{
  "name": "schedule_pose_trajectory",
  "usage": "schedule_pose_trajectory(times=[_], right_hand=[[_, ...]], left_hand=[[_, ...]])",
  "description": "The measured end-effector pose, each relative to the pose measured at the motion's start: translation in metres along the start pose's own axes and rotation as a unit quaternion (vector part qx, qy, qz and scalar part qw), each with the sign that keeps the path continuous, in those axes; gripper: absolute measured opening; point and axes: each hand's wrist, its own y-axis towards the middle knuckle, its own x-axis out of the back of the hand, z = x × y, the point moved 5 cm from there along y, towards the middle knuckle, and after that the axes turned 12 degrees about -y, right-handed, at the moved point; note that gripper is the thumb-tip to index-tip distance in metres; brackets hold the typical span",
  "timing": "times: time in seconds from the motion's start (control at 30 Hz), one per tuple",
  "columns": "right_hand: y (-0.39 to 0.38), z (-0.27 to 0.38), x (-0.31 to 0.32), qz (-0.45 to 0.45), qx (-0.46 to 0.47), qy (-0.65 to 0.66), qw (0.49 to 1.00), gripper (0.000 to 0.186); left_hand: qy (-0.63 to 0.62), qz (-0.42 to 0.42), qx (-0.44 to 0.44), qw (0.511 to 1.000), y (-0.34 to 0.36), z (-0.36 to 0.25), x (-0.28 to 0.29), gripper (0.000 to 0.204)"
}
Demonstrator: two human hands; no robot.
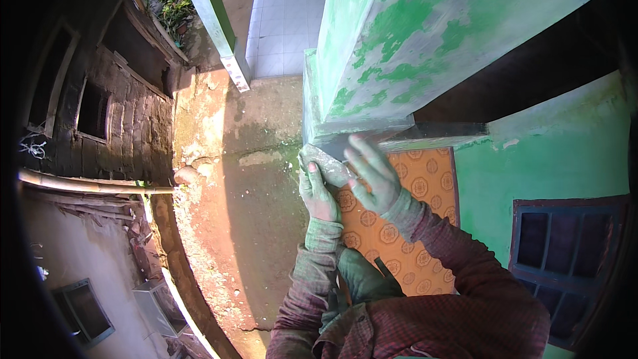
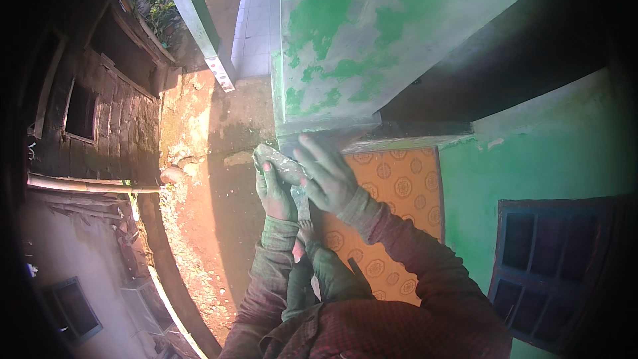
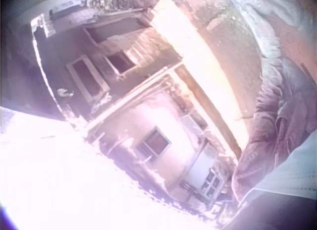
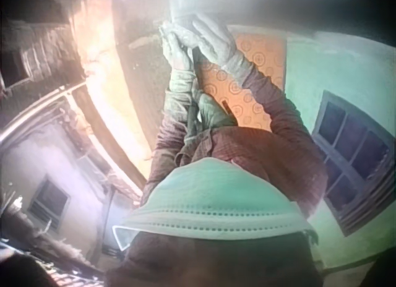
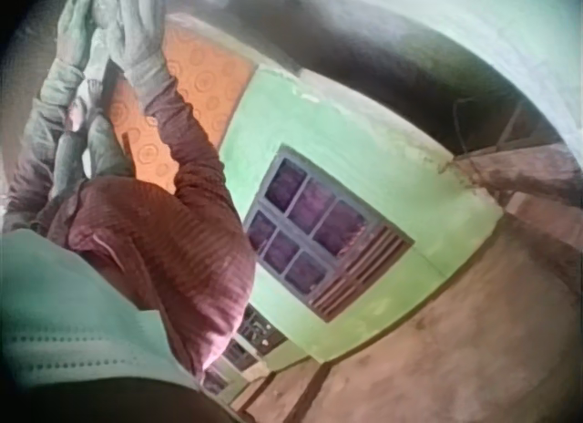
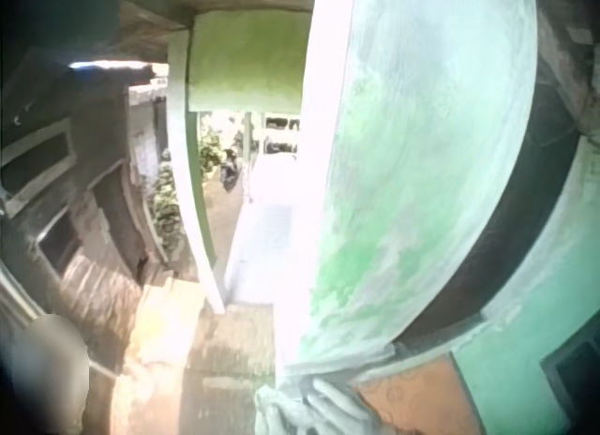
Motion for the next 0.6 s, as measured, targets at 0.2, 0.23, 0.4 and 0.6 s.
schedule_pose_trajectory(times=[0.2, 0.23, 0.4, 0.6], right_hand=[[0.064, -0.103, 0.132, -0.435, -0.055, -0.228, 0.870, 0.070], [0.074, -0.112, 0.136, -0.456, -0.063, -0.182, 0.869, 0.072], [0.089, -0.131, 0.129, -0.506, -0.099, -0.073, 0.853, 0.083], [0.087, -0.132, 0.129, -0.507, -0.072, -0.067, 0.856, 0.081]], left_hand=[[0.249, 0.132, -0.221, 0.934, 0.052, -0.024, -0.034, 0.027], [0.259, 0.150, -0.261, 0.918, 0.063, -0.019, -0.040, 0.024], [0.278, 0.174, -0.292, 0.899, 0.100, -0.005, -0.048, 0.021], [0.284, 0.227, -0.390, 0.846, 0.104, -0.008, -0.068, 0.025]])
